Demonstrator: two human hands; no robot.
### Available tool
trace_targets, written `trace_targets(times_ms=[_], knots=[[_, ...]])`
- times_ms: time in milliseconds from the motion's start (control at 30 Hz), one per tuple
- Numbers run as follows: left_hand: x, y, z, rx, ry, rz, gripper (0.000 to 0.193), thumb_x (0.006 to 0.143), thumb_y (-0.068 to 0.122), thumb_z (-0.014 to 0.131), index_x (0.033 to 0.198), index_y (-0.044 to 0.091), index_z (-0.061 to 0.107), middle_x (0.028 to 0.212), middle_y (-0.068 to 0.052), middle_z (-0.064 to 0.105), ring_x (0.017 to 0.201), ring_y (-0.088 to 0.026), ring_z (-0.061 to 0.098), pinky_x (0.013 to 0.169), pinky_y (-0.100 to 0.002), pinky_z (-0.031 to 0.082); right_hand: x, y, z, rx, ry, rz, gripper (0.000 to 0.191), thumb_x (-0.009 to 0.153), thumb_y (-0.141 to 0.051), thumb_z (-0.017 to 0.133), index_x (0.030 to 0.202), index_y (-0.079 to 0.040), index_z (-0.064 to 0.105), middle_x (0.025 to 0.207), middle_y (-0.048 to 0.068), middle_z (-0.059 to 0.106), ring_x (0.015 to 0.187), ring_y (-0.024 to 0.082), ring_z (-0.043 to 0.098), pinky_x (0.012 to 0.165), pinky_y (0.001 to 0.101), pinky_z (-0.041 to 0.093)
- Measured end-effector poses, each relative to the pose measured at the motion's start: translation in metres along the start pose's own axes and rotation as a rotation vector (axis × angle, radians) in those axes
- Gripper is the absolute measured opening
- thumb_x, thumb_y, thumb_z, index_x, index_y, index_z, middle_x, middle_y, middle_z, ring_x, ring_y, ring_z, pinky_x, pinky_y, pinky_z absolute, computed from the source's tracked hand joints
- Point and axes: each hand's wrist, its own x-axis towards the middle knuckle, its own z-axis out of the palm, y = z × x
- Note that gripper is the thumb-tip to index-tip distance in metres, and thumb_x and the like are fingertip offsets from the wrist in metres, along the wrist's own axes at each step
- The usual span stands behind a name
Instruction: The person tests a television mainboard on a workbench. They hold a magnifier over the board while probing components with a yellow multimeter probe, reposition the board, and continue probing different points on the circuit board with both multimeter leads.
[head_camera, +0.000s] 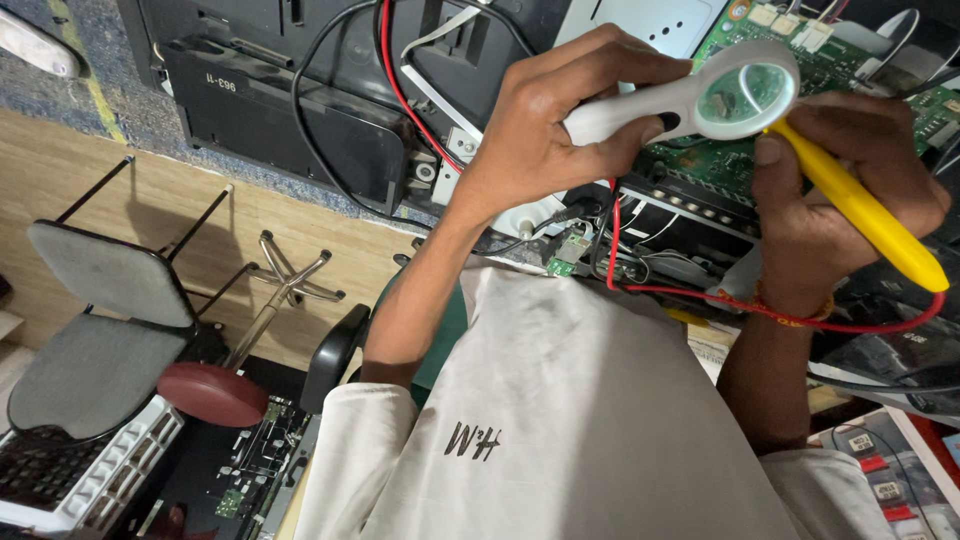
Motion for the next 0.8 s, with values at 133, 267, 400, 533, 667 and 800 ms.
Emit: trace_targets(times_ms=[133, 267, 400, 533, 667, 800], knots=[[-0.003, -0.001, -0.002, -0.004, -0.003, 0.003, 0.039, 0.092, 0.002, 0.084, 0.127, 0.011, 0.071, 0.107, -0.002, 0.071, 0.081, -0.011, 0.07, 0.069, -0.024, 0.054, -0.003, -0.004, 0.002, 0.009, 0.005, 0.038, 0.02, 0.103, -0.005, 0.077, 0.115, 0.01, 0.073, 0.112, 0.021, 0.075, 0.098, 0.024, 0.07, 0.084, 0.0283, 0.054], [-0.002, -0.003, -0.01, -0.018, -0.011, 0.011, 0.038, 0.093, 0.001, 0.083, 0.128, 0.01, 0.07, 0.107, -0.002, 0.071, 0.082, -0.011, 0.071, 0.069, -0.025, 0.055, 0.004, -0.005, 0.008, 0.009, 0.01, 0.025, 0.02, 0.102, -0.005, 0.078, 0.116, 0.009, 0.074, 0.112, 0.02, 0.075, 0.099, 0.025, 0.07, 0.086, 0.0298, 0.054], [-0.002, 0.0, -0.022, -0.027, -0.021, 0.002, 0.038, 0.093, 0.001, 0.082, 0.128, 0.009, 0.07, 0.107, -0.003, 0.071, 0.083, -0.013, 0.071, 0.071, -0.025, 0.056, 0.009, -0.013, 0.016, -0.011, 0.01, 0.017, 0.02, 0.103, -0.005, 0.078, 0.116, 0.009, 0.074, 0.113, 0.02, 0.075, 0.103, 0.026, 0.073, 0.088, 0.0302, 0.055], [0.017, -0.004, -0.031, -0.013, -0.027, 0.007, 0.038, 0.093, 0.002, 0.082, 0.128, 0.009, 0.07, 0.107, -0.004, 0.071, 0.086, -0.014, 0.072, 0.074, -0.026, 0.056, 0.028, -0.007, 0.017, 0.025, 0.015, 0.045, 0.019, 0.104, -0.006, 0.077, 0.117, 0.008, 0.074, 0.114, 0.02, 0.075, 0.102, 0.026, 0.07, 0.089, 0.0298, 0.055], [0.034, -0.006, -0.027, -0.006, -0.029, 0.026, 0.038, 0.093, 0.002, 0.082, 0.128, 0.009, 0.07, 0.108, -0.004, 0.071, 0.088, -0.015, 0.072, 0.075, -0.027, 0.057, 0.046, 0.002, 0.01, -0.009, 0.01, -0.002, 0.019, 0.103, -0.005, 0.077, 0.116, 0.008, 0.073, 0.112, 0.019, 0.075, 0.102, 0.026, 0.073, 0.088, 0.0307, 0.055], [0.025, -0.006, -0.031, -0.01, -0.027, 0.016, 0.038, 0.092, 0.002, 0.082, 0.128, 0.008, 0.07, 0.108, -0.005, 0.071, 0.087, -0.015, 0.072, 0.074, -0.027, 0.056, 0.04, -0.003, 0.017, -0.021, 0.004, -0.025, 0.019, 0.104, -0.005, 0.077, 0.116, 0.008, 0.073, 0.113, 0.019, 0.075, 0.102, 0.026, 0.074, 0.09, 0.0301, 0.057]])
